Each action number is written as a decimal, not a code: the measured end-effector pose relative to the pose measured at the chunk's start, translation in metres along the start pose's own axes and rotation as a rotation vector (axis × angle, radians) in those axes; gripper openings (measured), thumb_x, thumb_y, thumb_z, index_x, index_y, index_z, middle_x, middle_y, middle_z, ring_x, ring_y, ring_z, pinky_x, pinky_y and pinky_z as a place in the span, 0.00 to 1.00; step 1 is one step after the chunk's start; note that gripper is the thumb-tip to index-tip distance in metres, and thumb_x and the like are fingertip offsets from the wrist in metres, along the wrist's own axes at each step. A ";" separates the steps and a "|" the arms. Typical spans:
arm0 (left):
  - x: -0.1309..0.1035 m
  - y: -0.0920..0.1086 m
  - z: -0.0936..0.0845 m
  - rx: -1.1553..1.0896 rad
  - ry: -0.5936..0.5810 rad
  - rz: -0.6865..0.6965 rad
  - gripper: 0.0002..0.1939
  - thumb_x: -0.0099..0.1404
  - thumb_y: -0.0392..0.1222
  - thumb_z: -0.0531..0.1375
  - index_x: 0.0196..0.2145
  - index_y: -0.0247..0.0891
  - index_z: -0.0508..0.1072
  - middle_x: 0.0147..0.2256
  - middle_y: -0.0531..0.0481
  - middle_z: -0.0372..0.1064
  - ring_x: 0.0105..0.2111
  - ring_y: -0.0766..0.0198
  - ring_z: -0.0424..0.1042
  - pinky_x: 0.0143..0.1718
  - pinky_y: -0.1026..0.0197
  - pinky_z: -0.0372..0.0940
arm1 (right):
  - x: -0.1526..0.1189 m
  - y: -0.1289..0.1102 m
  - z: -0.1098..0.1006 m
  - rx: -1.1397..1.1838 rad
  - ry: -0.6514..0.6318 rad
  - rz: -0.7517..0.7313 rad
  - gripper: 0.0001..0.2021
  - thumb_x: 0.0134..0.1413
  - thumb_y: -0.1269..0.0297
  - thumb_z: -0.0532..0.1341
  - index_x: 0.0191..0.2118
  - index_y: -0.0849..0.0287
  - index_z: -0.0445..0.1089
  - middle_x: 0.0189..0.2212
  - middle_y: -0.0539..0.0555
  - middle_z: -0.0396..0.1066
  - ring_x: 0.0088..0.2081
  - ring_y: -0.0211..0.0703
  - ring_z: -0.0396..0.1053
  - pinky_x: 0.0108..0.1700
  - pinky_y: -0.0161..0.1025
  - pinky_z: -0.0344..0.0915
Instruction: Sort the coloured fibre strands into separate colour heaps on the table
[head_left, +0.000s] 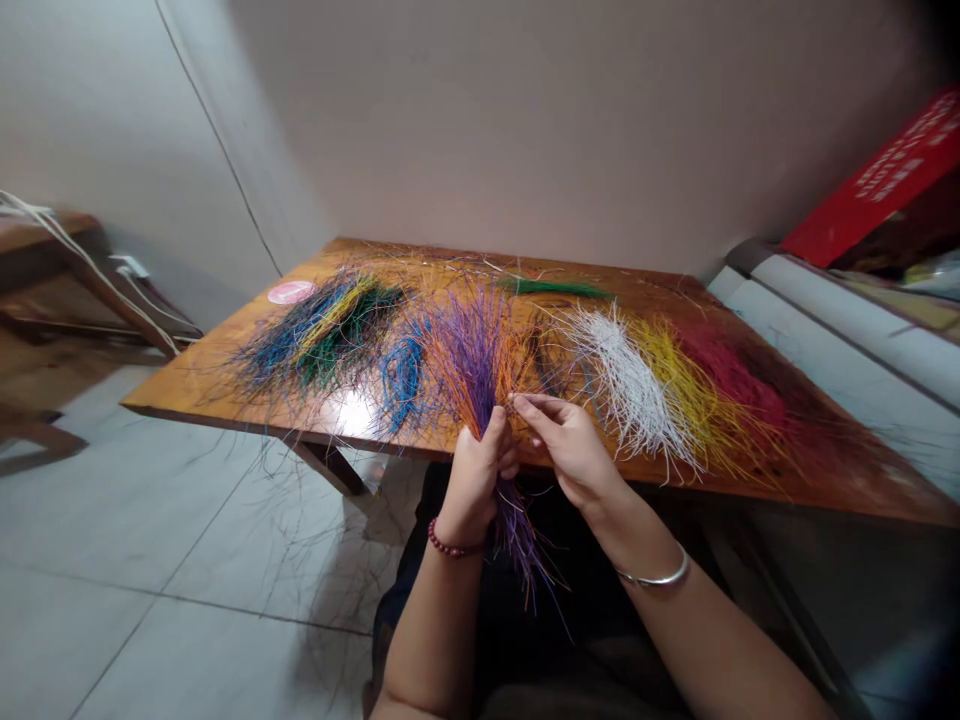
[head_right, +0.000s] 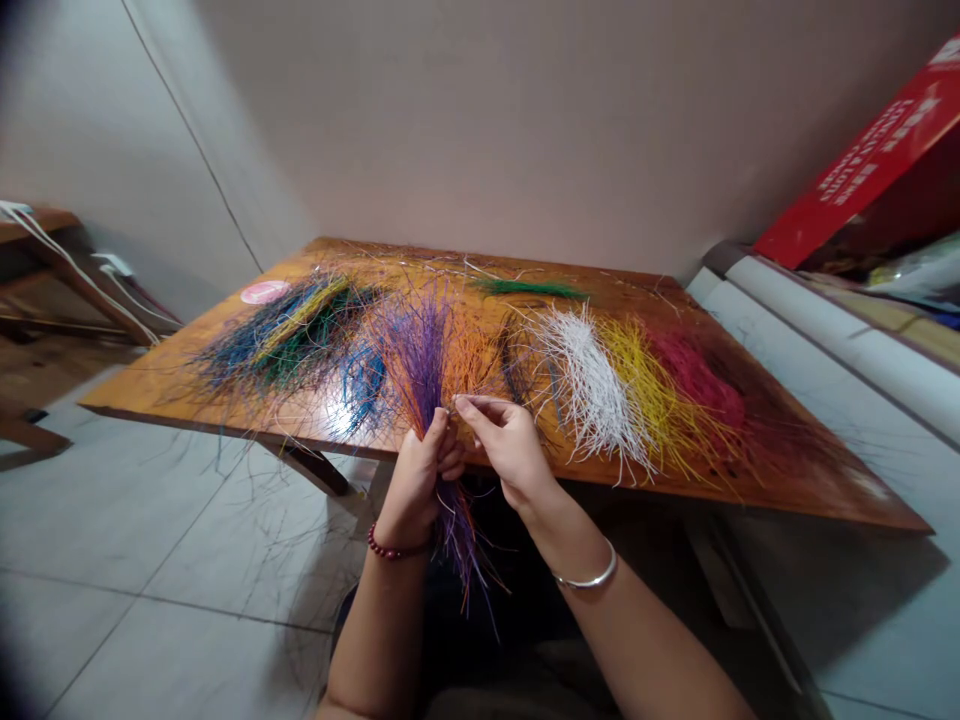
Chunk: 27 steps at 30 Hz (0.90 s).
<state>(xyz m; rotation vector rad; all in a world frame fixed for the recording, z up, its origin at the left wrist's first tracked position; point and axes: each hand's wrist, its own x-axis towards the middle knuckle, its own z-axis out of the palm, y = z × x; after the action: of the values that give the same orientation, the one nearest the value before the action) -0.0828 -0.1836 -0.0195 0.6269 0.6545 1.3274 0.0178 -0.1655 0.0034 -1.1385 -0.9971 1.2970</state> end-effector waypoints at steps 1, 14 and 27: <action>0.000 0.000 0.000 0.003 0.000 -0.005 0.23 0.56 0.55 0.63 0.25 0.37 0.56 0.18 0.62 0.43 0.14 0.79 0.42 0.14 0.72 0.42 | 0.000 0.000 0.000 -0.001 -0.015 0.011 0.16 0.35 0.55 0.71 0.30 0.60 0.77 0.29 0.54 0.75 0.23 0.32 0.63 0.21 0.30 0.58; 0.001 -0.007 0.003 -0.015 0.023 0.011 0.19 0.59 0.56 0.60 0.28 0.37 0.61 0.18 0.62 0.42 0.15 0.78 0.41 0.14 0.72 0.42 | -0.004 0.001 -0.002 -0.032 0.017 -0.078 0.13 0.39 0.57 0.68 0.29 0.62 0.75 0.26 0.53 0.74 0.18 0.30 0.57 0.21 0.32 0.58; 0.003 -0.011 0.009 -0.157 0.010 0.044 0.17 0.61 0.54 0.59 0.32 0.38 0.63 0.17 0.62 0.42 0.14 0.76 0.40 0.14 0.72 0.43 | -0.012 0.000 -0.015 0.154 -0.193 -0.125 0.10 0.57 0.54 0.55 0.40 0.53 0.60 0.31 0.49 0.65 0.19 0.32 0.57 0.20 0.33 0.57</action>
<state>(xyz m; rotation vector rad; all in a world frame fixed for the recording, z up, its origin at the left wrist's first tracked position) -0.0691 -0.1828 -0.0218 0.5099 0.5405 1.4086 0.0317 -0.1785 0.0014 -0.8329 -1.0720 1.3754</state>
